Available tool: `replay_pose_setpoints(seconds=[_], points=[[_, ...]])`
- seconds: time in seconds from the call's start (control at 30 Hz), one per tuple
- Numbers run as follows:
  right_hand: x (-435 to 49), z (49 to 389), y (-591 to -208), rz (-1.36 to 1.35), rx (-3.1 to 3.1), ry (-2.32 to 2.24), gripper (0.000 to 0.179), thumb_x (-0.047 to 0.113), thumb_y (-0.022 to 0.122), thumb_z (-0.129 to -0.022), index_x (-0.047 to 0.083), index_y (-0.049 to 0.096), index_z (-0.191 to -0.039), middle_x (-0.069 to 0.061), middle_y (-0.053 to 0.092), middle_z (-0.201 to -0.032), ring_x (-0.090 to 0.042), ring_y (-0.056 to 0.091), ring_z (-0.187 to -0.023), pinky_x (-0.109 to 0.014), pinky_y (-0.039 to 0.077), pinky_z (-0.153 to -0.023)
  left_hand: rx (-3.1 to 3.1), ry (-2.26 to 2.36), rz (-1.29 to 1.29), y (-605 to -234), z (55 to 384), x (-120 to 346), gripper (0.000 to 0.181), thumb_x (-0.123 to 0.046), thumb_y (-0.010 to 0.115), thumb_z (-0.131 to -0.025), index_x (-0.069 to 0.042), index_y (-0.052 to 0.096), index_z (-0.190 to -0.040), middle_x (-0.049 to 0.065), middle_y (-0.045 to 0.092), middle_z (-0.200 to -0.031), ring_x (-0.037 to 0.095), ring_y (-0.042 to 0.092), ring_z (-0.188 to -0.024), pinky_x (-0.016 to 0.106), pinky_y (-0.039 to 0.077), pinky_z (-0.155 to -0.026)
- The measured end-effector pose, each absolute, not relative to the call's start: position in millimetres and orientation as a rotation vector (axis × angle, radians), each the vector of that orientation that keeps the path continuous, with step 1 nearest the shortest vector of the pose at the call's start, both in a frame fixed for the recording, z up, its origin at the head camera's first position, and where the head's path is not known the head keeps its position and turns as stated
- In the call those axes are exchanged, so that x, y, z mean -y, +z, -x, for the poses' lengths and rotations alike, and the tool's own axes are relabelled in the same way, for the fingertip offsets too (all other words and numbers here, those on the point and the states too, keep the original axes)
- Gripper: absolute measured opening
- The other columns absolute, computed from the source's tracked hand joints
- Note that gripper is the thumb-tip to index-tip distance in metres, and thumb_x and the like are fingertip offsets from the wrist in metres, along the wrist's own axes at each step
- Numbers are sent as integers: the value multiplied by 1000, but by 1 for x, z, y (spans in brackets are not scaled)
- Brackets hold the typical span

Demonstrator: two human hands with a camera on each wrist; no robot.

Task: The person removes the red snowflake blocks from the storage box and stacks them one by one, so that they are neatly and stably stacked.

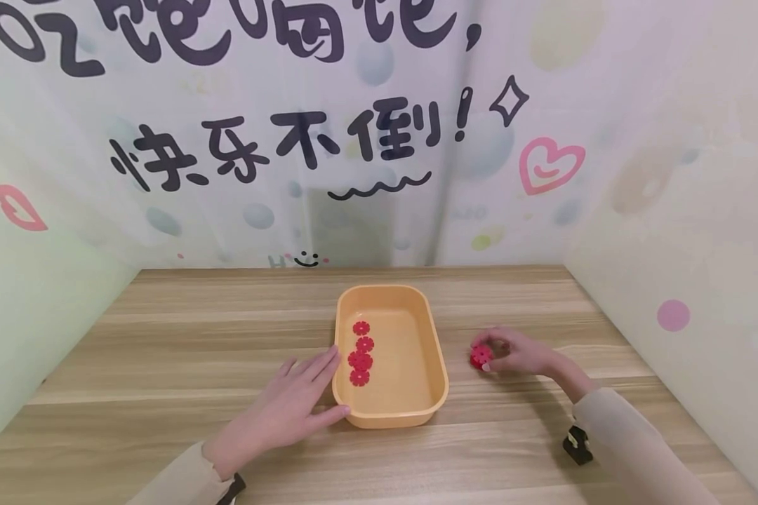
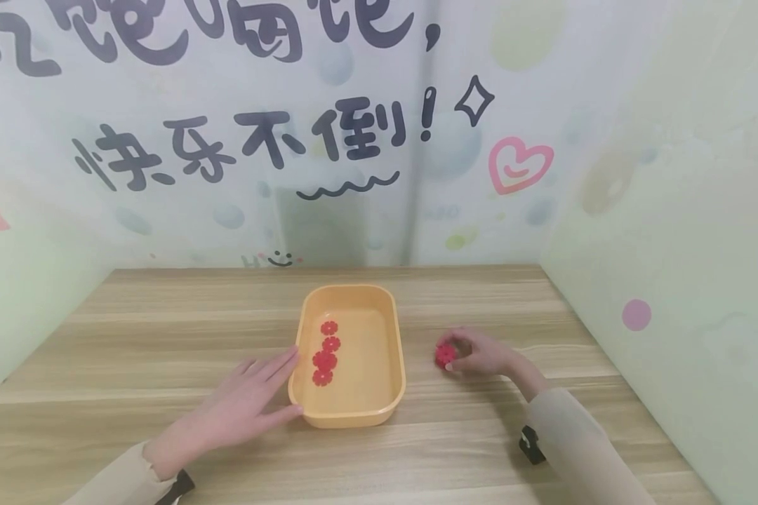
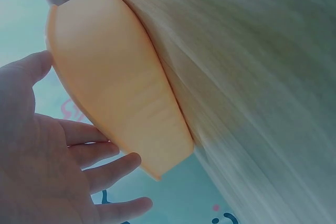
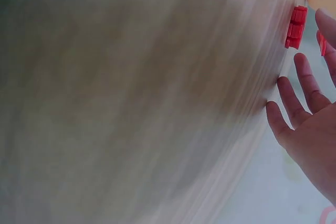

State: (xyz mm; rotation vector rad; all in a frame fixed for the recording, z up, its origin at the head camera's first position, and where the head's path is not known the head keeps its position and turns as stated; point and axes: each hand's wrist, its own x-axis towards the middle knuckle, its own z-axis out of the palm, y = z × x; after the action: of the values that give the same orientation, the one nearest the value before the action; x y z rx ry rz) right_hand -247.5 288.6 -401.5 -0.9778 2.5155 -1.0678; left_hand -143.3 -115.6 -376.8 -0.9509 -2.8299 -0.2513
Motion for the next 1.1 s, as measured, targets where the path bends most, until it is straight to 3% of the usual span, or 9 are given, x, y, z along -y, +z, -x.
replay_pose_setpoints(seconds=[0.5,1.1], points=[[-290,246,-402,1011,-2586,-944,34,10,69,-75,11,59,-107,-7,52,-110,-29,42,-103,-53,30,-86,2852,-253,943,-375,143,115,78,-60,37,-84,-2,33,-135,9,29,-140,23,31,-123,53,25,-93],[-290,248,-404,1049,-2598,-899,31,10,67,-76,10,60,-106,-7,52,-109,-28,42,-103,-52,30,-86,2858,-253,942,-375,142,114,77,-59,39,-84,-2,33,-135,9,28,-140,22,31,-123,53,26,-93]])
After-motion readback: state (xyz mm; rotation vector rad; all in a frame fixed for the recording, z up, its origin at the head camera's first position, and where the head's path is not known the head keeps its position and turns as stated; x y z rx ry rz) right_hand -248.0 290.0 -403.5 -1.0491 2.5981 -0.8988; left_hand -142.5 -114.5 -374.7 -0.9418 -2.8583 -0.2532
